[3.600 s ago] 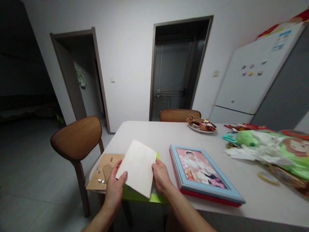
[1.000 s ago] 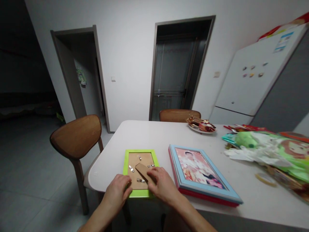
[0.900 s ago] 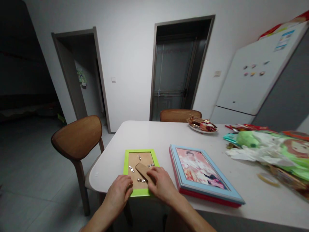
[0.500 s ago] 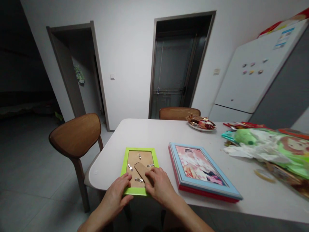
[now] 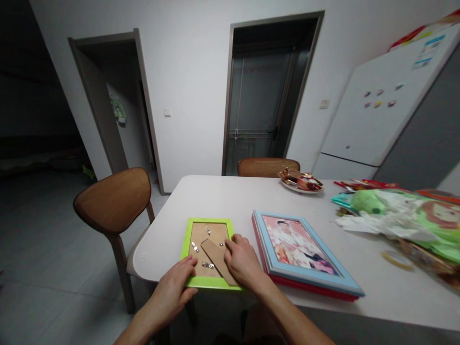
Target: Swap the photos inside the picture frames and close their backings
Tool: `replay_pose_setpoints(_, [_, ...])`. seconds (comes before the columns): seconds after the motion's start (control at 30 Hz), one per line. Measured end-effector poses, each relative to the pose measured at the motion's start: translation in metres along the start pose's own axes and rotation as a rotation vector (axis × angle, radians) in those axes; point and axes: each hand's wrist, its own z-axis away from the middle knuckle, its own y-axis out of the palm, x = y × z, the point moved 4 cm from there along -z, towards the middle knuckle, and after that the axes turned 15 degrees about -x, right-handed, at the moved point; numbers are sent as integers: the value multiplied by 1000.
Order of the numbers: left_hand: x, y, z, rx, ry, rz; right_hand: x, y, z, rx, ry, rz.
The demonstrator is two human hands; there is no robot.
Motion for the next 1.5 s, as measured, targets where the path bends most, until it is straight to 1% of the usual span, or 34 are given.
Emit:
replay_pose_setpoints(0.1, [-1, -1, -2, -1, -14, -8, 3, 0, -2, 19, 10, 12])
replay_pose_setpoints(0.23, [-1, -2, 0, -16, -49, -18, 6, -3, -3, 37, -11, -11])
replay_pose_setpoints(0.4, [-1, -1, 2, -1, -70, -3, 2, -3, 2, 40, 3, -43])
replay_pose_setpoints(0.53, [-2, -3, 1, -1, -76, -5, 2, -5, 5, 72, -4, -38])
replay_pose_setpoints(0.6, [-2, -2, 2, -1, -68, 2, 9, -10, 7, 49, -35, -7])
replay_pose_setpoints(0.67, [-1, -1, 2, -3, -64, 9, 21, -14, 10, 21, -101, -7])
replay_pose_setpoints(0.7, [0, 0, 2, -3, -67, 9, 29, -15, 13, 28, -143, -32])
replay_pose_setpoints(0.8, [2, 1, 2, 1, -90, 3, 52, -14, 21, 99, -246, -126])
replay_pose_setpoints(0.9, [1, 1, 1, 6, -91, 19, 62, -14, 26, 124, -291, -154])
replay_pose_setpoints(1.1, [-2, -2, 0, 13, -68, 16, 60, -22, 28, 175, -353, -189])
replay_pose_setpoints(1.23, [-2, -2, 0, 9, -71, 15, 60, -29, 33, 181, -375, -218])
replay_pose_setpoints(1.4, [-1, -2, 1, -3, -74, 26, 59, -32, 36, 177, -358, -265])
replay_pose_setpoints(1.5, [1, 0, 1, 2, -79, 30, 58, -25, 27, 149, -304, -290])
